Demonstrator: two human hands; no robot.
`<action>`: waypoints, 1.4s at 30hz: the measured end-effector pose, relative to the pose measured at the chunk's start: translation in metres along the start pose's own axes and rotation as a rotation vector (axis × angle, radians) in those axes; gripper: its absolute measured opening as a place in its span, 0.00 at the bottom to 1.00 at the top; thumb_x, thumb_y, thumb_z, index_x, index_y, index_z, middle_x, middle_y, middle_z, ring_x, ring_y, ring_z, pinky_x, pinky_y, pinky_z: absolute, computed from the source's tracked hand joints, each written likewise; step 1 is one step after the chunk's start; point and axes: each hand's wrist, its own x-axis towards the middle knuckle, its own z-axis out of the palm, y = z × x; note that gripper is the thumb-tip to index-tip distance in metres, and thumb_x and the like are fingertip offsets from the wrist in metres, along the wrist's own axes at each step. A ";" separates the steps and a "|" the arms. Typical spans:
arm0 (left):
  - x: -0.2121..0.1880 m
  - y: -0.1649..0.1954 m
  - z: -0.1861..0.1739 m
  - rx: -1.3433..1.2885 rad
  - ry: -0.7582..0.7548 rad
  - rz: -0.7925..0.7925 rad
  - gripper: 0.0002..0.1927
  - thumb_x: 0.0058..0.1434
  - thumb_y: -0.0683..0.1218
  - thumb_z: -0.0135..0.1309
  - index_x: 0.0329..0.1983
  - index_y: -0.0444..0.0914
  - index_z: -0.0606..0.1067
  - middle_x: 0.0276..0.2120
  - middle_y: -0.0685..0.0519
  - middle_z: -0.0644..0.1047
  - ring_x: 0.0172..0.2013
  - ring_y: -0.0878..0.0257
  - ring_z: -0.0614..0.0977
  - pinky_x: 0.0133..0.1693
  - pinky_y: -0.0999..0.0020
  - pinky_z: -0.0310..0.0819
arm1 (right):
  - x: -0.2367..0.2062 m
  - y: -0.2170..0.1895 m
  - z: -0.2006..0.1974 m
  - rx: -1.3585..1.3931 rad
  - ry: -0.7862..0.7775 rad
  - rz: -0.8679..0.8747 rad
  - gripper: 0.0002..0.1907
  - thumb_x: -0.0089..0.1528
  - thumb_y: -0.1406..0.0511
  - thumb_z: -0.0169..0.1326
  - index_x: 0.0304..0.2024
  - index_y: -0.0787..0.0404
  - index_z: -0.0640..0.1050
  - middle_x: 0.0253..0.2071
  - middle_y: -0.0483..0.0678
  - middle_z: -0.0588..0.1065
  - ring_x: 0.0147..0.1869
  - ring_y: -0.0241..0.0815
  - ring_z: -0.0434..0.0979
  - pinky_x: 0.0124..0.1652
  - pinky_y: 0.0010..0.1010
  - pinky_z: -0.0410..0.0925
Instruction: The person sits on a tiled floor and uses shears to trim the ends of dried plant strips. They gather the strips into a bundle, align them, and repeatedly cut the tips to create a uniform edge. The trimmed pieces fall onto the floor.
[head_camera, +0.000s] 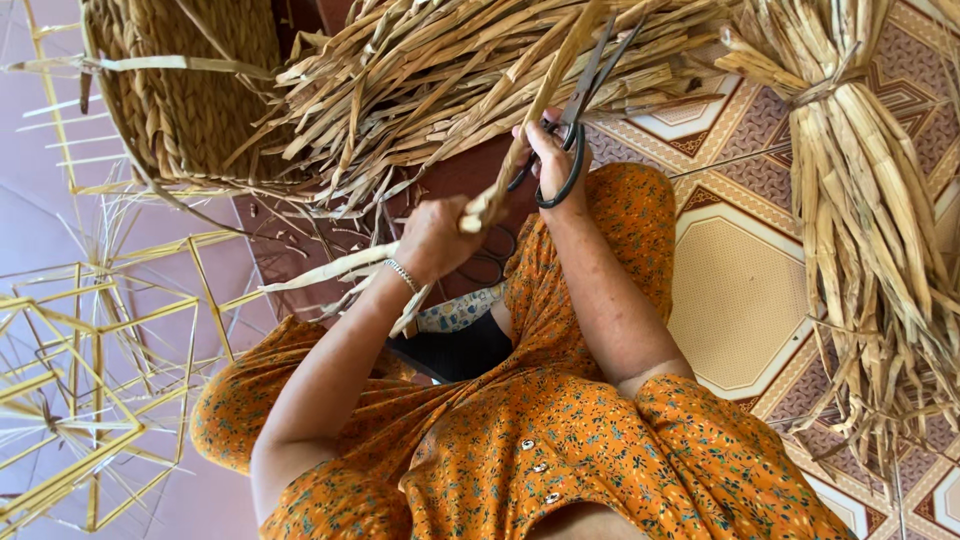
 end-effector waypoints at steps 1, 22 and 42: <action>-0.007 -0.002 -0.002 -0.036 -0.125 -0.026 0.07 0.61 0.49 0.63 0.37 0.41 0.80 0.32 0.48 0.84 0.28 0.57 0.87 0.36 0.62 0.84 | 0.000 0.000 0.001 -0.018 -0.016 -0.027 0.26 0.57 0.67 0.68 0.55 0.63 0.74 0.41 0.51 0.80 0.40 0.39 0.80 0.37 0.30 0.70; 0.006 0.003 -0.072 -1.071 0.466 0.228 0.01 0.64 0.39 0.61 0.36 0.36 0.81 0.25 0.54 0.80 0.20 0.71 0.76 0.22 0.73 0.69 | -0.096 0.003 0.003 -0.418 -0.761 -0.295 0.26 0.66 0.50 0.59 0.54 0.61 0.71 0.38 0.44 0.77 0.33 0.30 0.77 0.31 0.24 0.74; -0.002 0.000 -0.060 -1.043 0.361 0.182 0.06 0.62 0.43 0.65 0.40 0.37 0.81 0.28 0.57 0.80 0.24 0.72 0.76 0.26 0.75 0.71 | -0.087 -0.016 -0.005 -0.566 -0.740 -0.392 0.29 0.75 0.47 0.42 0.63 0.64 0.70 0.31 0.44 0.72 0.35 0.31 0.70 0.37 0.23 0.66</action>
